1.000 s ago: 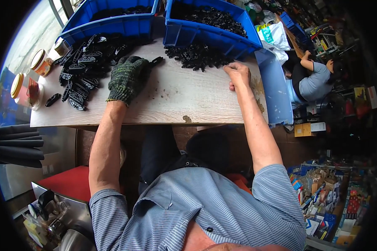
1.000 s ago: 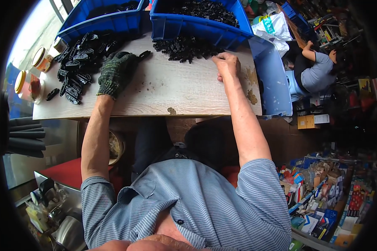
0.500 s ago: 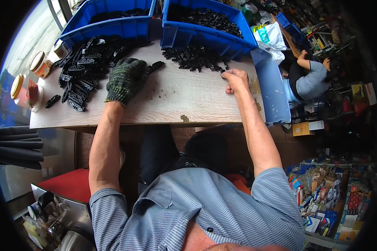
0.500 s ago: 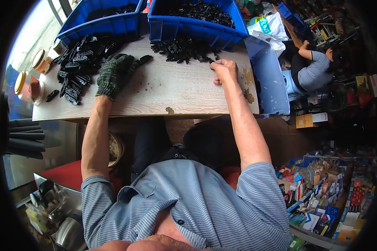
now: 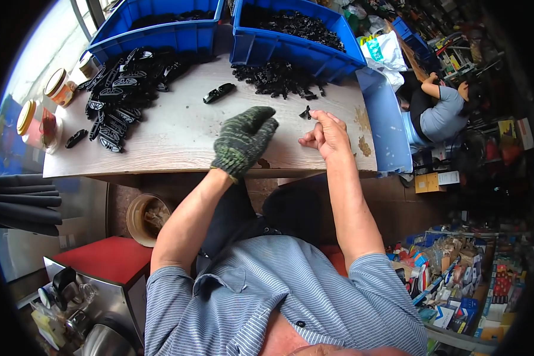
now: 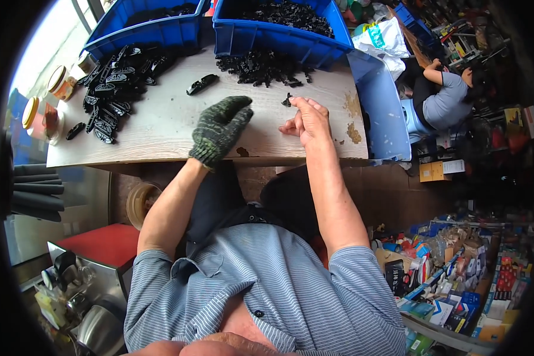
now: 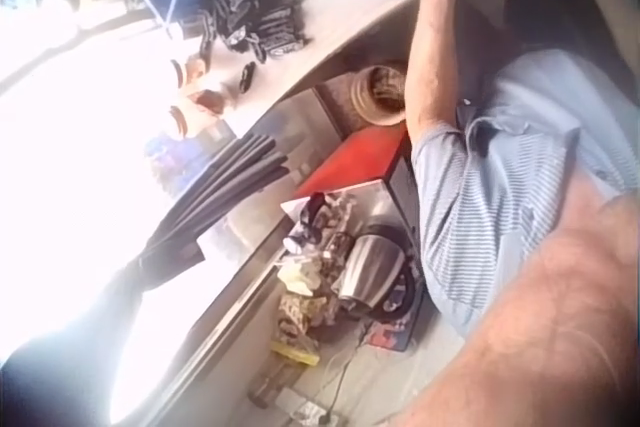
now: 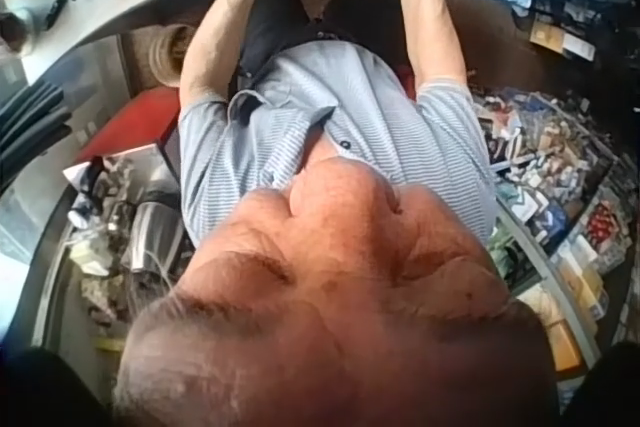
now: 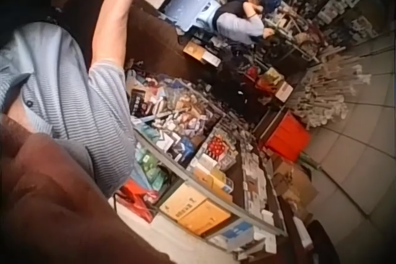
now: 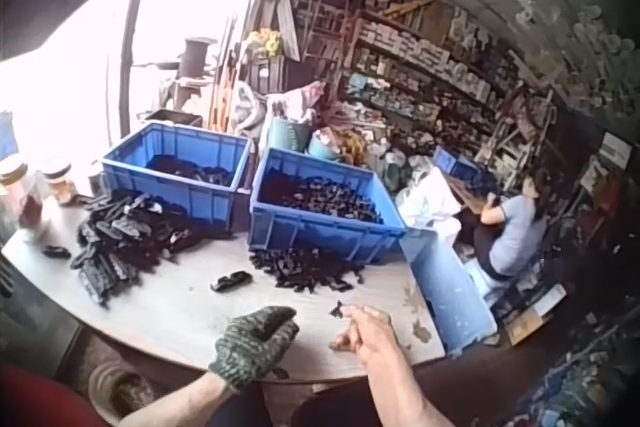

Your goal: Assembling small black plastic buckle components by joining two matching parts together.

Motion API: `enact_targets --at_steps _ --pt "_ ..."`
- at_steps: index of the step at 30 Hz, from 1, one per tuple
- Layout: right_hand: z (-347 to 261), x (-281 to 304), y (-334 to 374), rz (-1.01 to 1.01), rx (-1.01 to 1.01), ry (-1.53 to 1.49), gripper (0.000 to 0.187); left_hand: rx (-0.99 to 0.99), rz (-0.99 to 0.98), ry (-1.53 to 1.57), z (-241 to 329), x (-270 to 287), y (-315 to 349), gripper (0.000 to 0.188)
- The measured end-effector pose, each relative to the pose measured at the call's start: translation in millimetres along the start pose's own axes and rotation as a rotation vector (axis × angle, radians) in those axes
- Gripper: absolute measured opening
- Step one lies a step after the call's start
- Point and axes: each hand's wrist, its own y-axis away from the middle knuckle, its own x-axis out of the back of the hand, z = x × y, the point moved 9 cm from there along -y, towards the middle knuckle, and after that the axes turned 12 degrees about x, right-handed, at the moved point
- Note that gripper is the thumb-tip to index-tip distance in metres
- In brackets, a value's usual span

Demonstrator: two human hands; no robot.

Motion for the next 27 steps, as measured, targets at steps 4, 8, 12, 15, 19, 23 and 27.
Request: enact_targets --at_steps 4,8,12,15,19,23,27 --pt "13.0 -22.7 7.1 -0.128 0.106 0.023 0.012 0.125 -0.088 0.099 -18.3 -38.1 -19.2 0.035" --pt "9.1 -25.3 18.3 -0.124 0.237 0.046 0.010 0.196 -0.188 0.212 -2.4 -50.3 -24.5 0.031" --pt "10.3 -31.4 22.2 -0.201 0.238 0.035 0.010 0.321 -0.259 0.351 -9.9 -49.0 -21.8 0.029" --pt "11.9 -30.9 17.5 -0.264 0.255 0.007 0.012 0.346 -0.344 0.416 -10.4 -52.8 -20.7 0.024" --pt "8.1 -38.7 18.8 -0.300 0.238 0.014 0.016 0.358 -0.356 0.583 -13.2 -49.9 -18.3 0.020" --pt "9.3 -43.9 20.8 -0.388 0.211 0.026 0.016 0.346 -0.324 0.598 -13.3 -42.3 -16.4 0.019" --pt "12.5 -47.3 21.1 -0.419 0.209 0.003 0.016 0.380 -0.369 0.536 -8.3 -36.5 -9.5 0.020"
